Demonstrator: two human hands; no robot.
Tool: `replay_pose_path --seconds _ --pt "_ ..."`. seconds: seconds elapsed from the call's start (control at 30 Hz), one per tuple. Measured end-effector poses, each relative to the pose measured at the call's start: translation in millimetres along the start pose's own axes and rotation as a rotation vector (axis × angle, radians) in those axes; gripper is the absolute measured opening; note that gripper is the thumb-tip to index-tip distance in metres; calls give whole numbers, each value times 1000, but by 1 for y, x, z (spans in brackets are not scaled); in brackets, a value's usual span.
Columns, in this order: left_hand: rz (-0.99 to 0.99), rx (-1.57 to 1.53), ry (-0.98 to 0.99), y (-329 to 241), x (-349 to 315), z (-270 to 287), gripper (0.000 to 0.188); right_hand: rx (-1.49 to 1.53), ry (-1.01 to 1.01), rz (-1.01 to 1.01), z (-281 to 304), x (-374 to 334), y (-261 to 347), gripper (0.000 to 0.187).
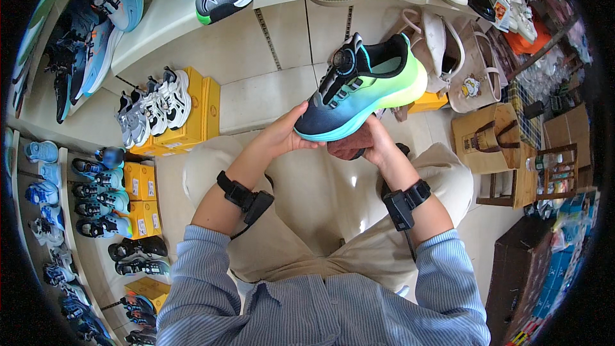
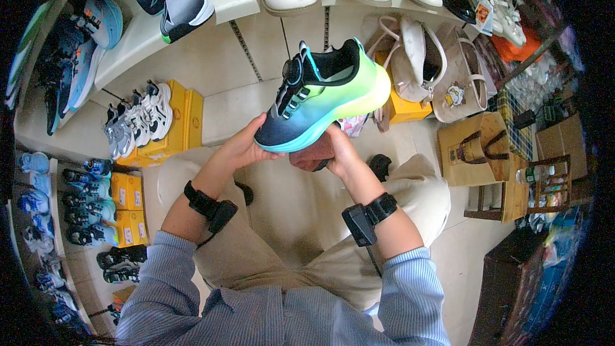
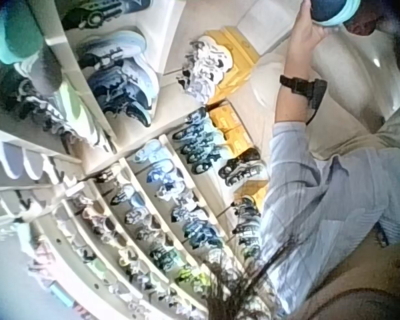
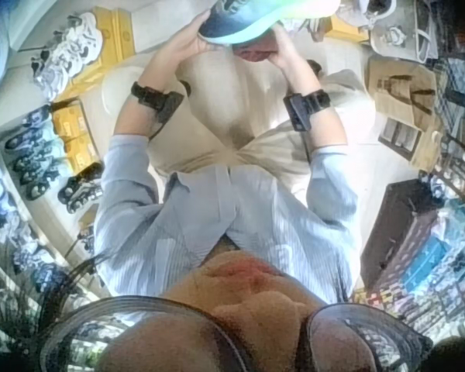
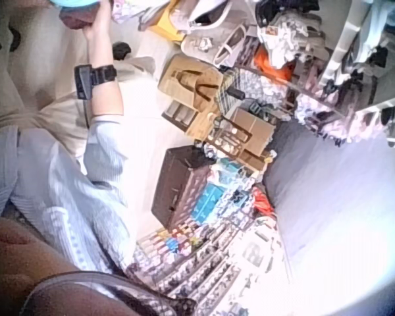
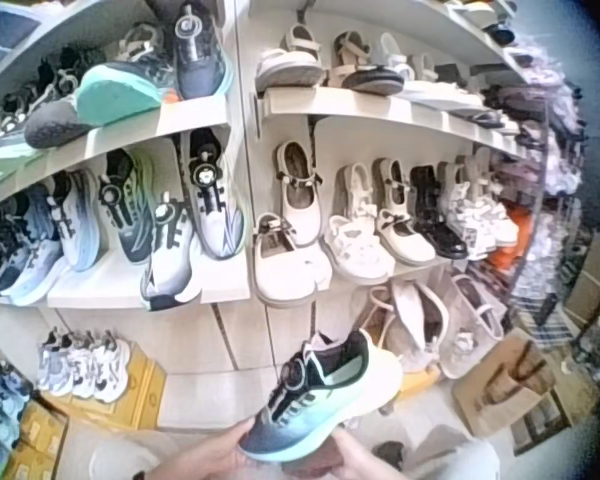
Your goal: The recorder picks up multiple sneakers from a shelf, wipes them with a brown cloth, and returns them.
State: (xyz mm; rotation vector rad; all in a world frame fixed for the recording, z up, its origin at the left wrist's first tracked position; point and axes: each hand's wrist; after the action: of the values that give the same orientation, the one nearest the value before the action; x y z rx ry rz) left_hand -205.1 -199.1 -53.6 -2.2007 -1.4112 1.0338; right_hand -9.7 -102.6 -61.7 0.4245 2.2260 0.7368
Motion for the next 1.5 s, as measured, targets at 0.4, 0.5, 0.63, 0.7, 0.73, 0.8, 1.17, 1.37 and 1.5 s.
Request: replay_pose_path --seconds 0.4,0.5,0.63,0.7,0.73,0.8,1.17,1.37,1.5 --pt "-61 94 18 -6 -5 -9 47 94 3 37 6 3 6 37" --pt "-93 119 -6 -9 -7 -11 48 89 12 71 6 -1 12 34" --pt "-111 107 -8 -12 -11 -7 48 113 -17 120 3 -7 21 33" --pt "-120 100 -4 -13 -12 -7 48 39 -82 147 1 -12 27 36" --pt "-118 101 -20 -14 -13 -8 48 38 -83 149 4 -12 28 36" --pt "-116 101 -37 -14 -15 -8 49 39 -47 170 10 -11 29 41" --pt "-132 129 -45 -15 -22 -2 48 64 8 196 15 -20 38 62" --pt "-149 133 -39 -14 -25 -1 49 107 16 226 6 -28 42 57" --pt "-141 140 -39 -16 -25 -2 48 103 22 256 8 -31 45 54"
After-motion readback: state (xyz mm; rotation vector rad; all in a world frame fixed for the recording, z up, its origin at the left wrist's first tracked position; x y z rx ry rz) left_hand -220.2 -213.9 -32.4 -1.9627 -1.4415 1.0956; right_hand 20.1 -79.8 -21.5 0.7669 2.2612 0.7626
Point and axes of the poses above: each hand's wrist, its own x-axis towards the middle knuckle, its own z-axis out of the back of the hand, y = z × x, and after that the axes turned 1 degree about -x, right-handed
